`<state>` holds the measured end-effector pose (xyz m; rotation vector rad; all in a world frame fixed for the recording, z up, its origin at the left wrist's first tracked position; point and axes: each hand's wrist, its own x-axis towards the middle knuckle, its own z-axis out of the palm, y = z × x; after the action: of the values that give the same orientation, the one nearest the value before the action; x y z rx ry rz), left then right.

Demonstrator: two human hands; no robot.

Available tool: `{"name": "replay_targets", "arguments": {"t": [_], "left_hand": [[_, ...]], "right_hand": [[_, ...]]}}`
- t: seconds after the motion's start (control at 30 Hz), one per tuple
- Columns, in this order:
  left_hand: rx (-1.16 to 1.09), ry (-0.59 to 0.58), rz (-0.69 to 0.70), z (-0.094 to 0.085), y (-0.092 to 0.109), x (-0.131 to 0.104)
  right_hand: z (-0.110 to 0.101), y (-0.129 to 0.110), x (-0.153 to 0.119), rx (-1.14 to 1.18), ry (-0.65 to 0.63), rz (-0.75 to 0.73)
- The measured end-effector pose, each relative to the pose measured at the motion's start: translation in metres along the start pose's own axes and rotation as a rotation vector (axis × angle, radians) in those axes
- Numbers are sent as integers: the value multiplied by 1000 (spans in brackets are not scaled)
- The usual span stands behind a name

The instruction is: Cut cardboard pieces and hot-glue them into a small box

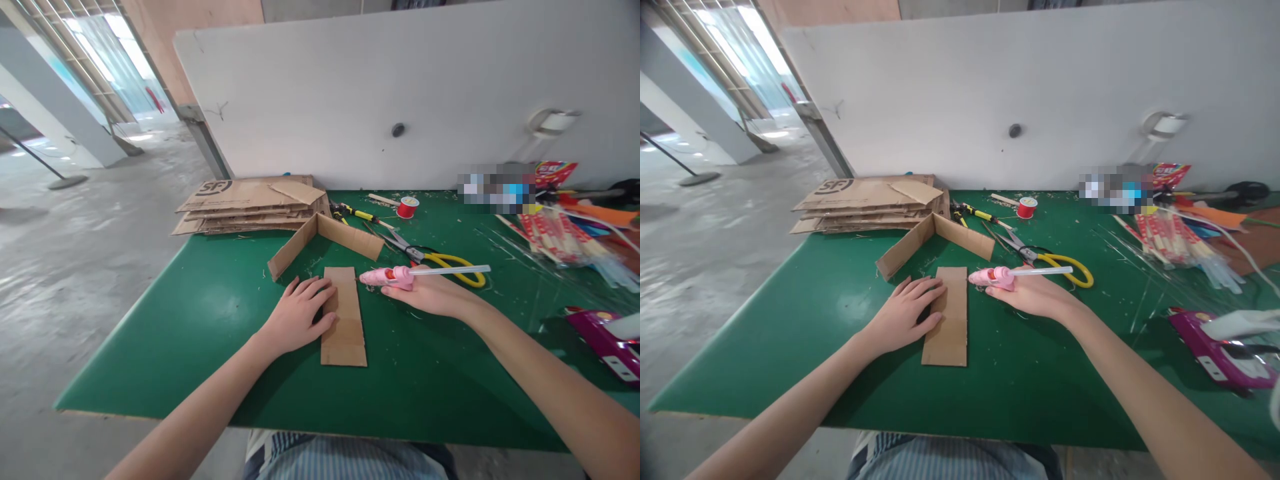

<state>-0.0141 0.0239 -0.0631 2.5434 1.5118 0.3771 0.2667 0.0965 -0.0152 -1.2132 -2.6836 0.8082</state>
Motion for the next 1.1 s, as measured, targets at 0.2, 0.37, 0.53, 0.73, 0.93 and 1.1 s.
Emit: {"name": "replay_targets", "arguments": {"t": [0.2,0.37,0.53,0.73,0.93,1.1], "left_hand": [[9,-4,2,1,0,0],[-4,-11,-4,-1,1,1],[-7,-23,-5,-2,2,1],[-3,-25,-10,-1,0,1],[13,-28,-29,-2,-4,2],[38,-9,-68,2,-13,9]], "right_hand": [[0,-3,-5,10,9,-3],[3,-3,-8,70,36,3],[7,-1,-9,67,20,-4],[6,-4,-11,95,6,6],[14,1,-5,209,50,33],[15,3,5,163,76,19]]}}
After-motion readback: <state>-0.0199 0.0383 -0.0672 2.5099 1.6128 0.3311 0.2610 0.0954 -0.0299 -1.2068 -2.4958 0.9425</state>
